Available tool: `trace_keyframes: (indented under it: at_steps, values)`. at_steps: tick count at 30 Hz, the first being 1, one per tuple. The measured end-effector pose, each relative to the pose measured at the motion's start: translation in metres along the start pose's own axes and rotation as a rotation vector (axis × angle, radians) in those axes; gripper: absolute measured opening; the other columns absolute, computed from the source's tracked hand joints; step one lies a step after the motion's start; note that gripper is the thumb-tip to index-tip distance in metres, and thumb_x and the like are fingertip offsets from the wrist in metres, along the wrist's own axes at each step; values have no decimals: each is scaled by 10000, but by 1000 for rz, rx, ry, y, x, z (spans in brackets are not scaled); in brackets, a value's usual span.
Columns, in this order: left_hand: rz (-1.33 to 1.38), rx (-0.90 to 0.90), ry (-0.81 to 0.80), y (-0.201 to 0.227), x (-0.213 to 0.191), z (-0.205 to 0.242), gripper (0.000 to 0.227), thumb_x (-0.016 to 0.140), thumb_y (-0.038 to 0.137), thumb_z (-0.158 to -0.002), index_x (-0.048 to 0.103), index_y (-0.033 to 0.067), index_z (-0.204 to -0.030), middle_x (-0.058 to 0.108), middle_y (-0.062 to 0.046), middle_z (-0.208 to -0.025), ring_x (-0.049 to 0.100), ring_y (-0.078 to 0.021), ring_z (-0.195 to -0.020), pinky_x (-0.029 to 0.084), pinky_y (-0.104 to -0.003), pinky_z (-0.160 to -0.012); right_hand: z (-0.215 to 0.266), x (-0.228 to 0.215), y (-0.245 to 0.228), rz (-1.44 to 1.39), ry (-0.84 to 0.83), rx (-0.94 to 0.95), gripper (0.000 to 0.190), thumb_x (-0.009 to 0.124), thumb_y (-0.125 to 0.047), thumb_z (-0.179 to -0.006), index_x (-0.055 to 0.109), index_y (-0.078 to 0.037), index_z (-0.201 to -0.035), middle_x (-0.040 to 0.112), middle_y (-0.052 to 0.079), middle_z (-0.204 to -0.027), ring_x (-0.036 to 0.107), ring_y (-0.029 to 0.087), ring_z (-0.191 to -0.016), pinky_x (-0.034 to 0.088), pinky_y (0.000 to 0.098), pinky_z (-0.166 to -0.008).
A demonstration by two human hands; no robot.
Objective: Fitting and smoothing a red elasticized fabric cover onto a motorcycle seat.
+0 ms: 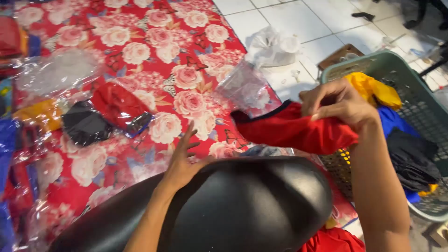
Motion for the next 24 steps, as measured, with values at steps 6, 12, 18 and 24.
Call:
trace_keyframes:
  at_steps: [6, 12, 18, 24]
  values:
    - [224, 170, 319, -24, -41, 6, 173, 887, 109, -775, 796, 95, -921, 717, -53, -766, 688, -173, -805, 565, -391, -813, -82, 82, -14, 441, 371, 5, 154, 845, -46, -851, 798, -63, -996, 647, 91, -772, 586, 158, -796, 509, 294, -778]
    - [636, 192, 518, 17, -144, 45, 412, 787, 185, -886, 444, 199, -660, 333, 106, -670, 290, -53, -654, 231, -226, -627, -80, 63, 3, 715, 663, -103, 125, 772, -16, -1017, 787, -129, -1066, 751, -14, -1001, 492, 62, -766, 420, 263, -726]
    - [324, 504, 453, 82, -182, 83, 190, 684, 235, -984, 543, 233, -856, 505, -109, -1549, 413, -321, -1531, 311, -506, -1277, -67, 99, -32, 712, 708, -286, 68, 687, 75, -1129, 675, 20, -1167, 675, 99, -982, 524, 136, -801, 429, 297, -740]
    - [-46, 459, 314, 131, -208, 135, 252, 652, 258, -993, 473, 140, -862, 398, 50, -687, 348, -86, -634, 303, -252, -622, -37, 120, -69, 877, 709, -411, 86, 613, 133, -1168, 602, 92, -1243, 671, 216, -1124, 609, 304, -911, 465, 406, -815]
Point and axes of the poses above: each hand's wrist, its own z-axis away from the middle knuckle, its own x-axis out of the palm, y = z × x, the point moved 7 cm from there along -z, towards the middle knuckle
